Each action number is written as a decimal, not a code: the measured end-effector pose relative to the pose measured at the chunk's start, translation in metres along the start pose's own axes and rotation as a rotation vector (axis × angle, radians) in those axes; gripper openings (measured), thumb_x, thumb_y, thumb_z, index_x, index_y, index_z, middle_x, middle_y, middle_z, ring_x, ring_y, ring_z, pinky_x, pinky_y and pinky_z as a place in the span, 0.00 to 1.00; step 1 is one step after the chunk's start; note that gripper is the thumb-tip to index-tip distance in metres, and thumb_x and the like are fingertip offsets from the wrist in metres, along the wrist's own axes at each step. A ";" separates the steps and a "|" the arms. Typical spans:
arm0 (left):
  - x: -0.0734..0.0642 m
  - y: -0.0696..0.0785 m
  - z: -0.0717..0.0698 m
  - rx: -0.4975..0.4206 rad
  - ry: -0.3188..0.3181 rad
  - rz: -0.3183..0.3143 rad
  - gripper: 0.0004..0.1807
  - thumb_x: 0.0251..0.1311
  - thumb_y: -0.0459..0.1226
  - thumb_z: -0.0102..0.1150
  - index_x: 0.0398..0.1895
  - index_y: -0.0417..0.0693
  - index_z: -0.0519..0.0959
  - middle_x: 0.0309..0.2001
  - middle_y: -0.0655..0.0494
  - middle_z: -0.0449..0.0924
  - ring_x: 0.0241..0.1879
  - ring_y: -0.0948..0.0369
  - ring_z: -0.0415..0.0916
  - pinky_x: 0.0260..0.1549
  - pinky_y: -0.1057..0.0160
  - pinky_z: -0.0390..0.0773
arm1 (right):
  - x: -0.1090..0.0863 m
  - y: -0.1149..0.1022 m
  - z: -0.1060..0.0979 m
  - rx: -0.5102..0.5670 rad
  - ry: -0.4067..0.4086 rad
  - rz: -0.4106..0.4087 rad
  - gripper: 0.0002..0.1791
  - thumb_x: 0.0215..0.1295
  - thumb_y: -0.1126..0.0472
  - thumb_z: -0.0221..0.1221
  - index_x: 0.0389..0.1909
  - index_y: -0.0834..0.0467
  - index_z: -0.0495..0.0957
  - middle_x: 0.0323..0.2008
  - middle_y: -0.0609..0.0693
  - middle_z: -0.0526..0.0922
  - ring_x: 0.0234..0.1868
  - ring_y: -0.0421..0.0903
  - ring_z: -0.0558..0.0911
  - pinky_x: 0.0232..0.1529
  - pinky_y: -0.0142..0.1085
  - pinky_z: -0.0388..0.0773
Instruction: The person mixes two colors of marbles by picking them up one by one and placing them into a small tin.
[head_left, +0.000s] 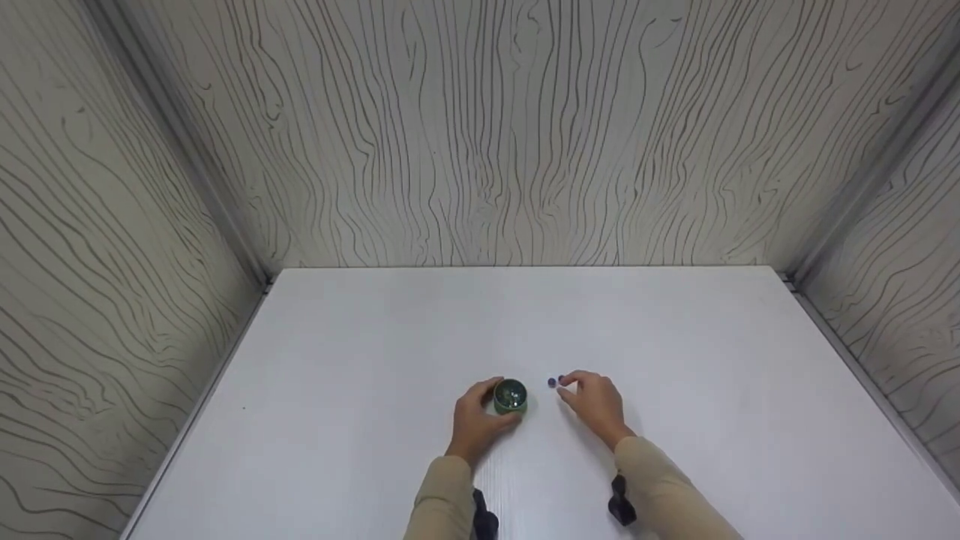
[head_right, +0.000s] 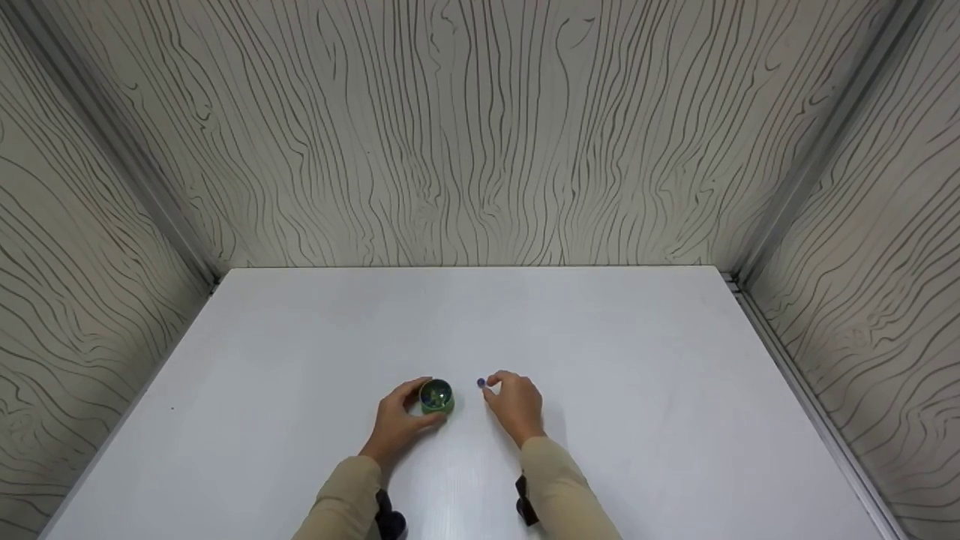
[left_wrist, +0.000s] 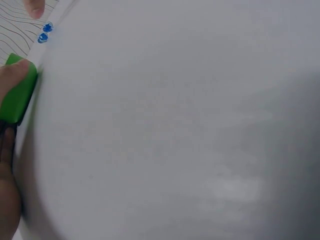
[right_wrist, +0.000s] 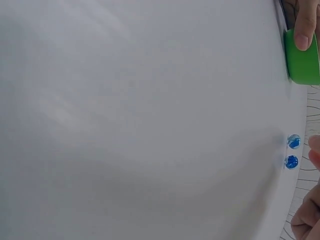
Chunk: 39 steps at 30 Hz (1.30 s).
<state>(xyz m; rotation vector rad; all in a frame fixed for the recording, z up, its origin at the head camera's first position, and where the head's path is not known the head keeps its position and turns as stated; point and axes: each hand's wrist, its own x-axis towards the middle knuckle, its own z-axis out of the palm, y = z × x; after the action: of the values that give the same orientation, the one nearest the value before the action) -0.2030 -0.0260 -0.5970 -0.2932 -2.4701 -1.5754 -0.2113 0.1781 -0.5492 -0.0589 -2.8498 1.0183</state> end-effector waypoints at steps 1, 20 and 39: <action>0.000 0.000 0.000 0.002 0.003 0.003 0.33 0.42 0.41 0.75 0.56 0.44 0.76 0.54 0.50 0.82 0.57 0.53 0.79 0.63 0.57 0.77 | 0.000 0.001 0.000 -0.004 -0.002 0.004 0.05 0.57 0.62 0.65 0.35 0.57 0.85 0.36 0.55 0.88 0.28 0.41 0.74 0.31 0.32 0.75; 0.002 0.003 0.001 0.006 0.001 -0.050 0.34 0.42 0.41 0.75 0.56 0.45 0.77 0.55 0.49 0.81 0.59 0.52 0.78 0.65 0.57 0.76 | 0.004 0.005 -0.003 0.005 0.003 0.006 0.06 0.57 0.62 0.64 0.34 0.59 0.85 0.38 0.57 0.88 0.29 0.43 0.76 0.37 0.40 0.80; 0.001 -0.001 0.003 -0.029 0.007 -0.045 0.34 0.41 0.40 0.76 0.56 0.46 0.77 0.54 0.51 0.82 0.57 0.54 0.78 0.63 0.57 0.77 | 0.007 0.006 0.001 -0.048 0.018 -0.014 0.09 0.56 0.62 0.65 0.38 0.59 0.84 0.20 0.51 0.78 0.23 0.41 0.68 0.23 0.29 0.64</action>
<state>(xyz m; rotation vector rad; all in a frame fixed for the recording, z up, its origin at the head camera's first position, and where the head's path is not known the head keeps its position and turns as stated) -0.2044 -0.0241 -0.5987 -0.2375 -2.4671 -1.6275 -0.2181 0.1831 -0.5532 -0.0514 -2.8539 0.9416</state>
